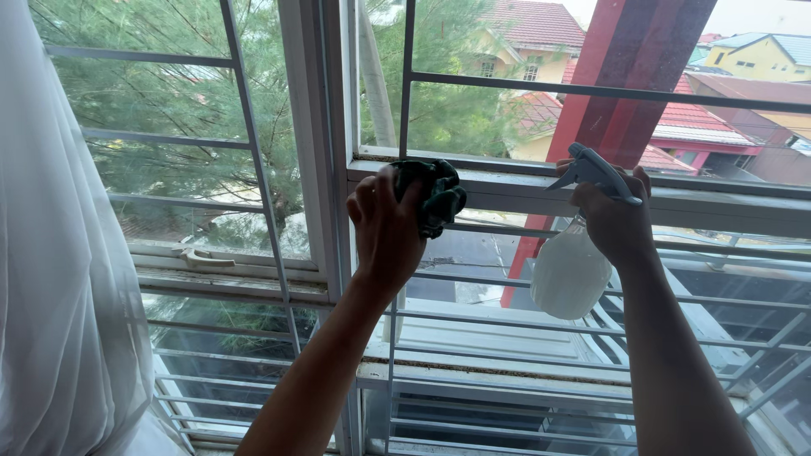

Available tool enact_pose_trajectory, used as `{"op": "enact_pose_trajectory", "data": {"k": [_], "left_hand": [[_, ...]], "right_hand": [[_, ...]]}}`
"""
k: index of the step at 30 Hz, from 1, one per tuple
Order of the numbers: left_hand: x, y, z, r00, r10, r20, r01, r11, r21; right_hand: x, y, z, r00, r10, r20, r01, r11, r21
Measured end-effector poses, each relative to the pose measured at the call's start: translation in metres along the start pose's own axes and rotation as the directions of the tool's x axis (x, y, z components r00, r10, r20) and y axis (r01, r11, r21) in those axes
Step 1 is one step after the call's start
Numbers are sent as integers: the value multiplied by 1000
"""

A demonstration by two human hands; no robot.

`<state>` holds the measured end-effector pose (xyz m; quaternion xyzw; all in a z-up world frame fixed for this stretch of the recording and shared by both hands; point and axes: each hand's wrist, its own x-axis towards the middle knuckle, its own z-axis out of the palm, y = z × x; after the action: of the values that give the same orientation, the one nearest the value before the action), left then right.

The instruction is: The person wipes a window and its frame using a cloth and a spray bottle.

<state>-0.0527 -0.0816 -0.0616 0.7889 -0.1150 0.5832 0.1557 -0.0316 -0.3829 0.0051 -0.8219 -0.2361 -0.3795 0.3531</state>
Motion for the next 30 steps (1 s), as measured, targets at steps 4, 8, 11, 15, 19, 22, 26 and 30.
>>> {"op": "enact_pose_trajectory", "data": {"k": [4, 8, 11, 15, 19, 22, 26, 30], "left_hand": [[-3, 3, 11, 986, 157, -58, -149, 982, 120], [-5, 22, 16, 973, 221, -62, -194, 937, 291], [1, 33, 14, 982, 188, 11, -183, 942, 283], [13, 42, 10, 985, 158, 74, -171, 960, 221], [19, 52, 16, 987, 118, 113, -148, 940, 308], [21, 56, 23, 989, 106, 105, -137, 926, 352], [21, 54, 25, 985, 164, 46, -170, 953, 249], [25, 62, 22, 987, 163, -15, -159, 977, 139]], "right_hand": [[0, 9, 1, 991, -133, -26, 133, 991, -9], [-1, 9, 2, 991, -129, -28, 128, 991, -41], [-1, 6, 3, 990, -132, -51, 127, 989, -80], [-3, 10, 2, 993, -113, -40, 110, 991, -76], [-2, 20, 0, 954, -301, -23, 291, 938, -187], [-2, 18, 0, 981, -192, -30, 188, 978, -94], [-1, 14, -2, 865, -502, 21, 463, 780, -421], [-2, 1, -4, 953, -302, 3, 295, 930, -219]]}}
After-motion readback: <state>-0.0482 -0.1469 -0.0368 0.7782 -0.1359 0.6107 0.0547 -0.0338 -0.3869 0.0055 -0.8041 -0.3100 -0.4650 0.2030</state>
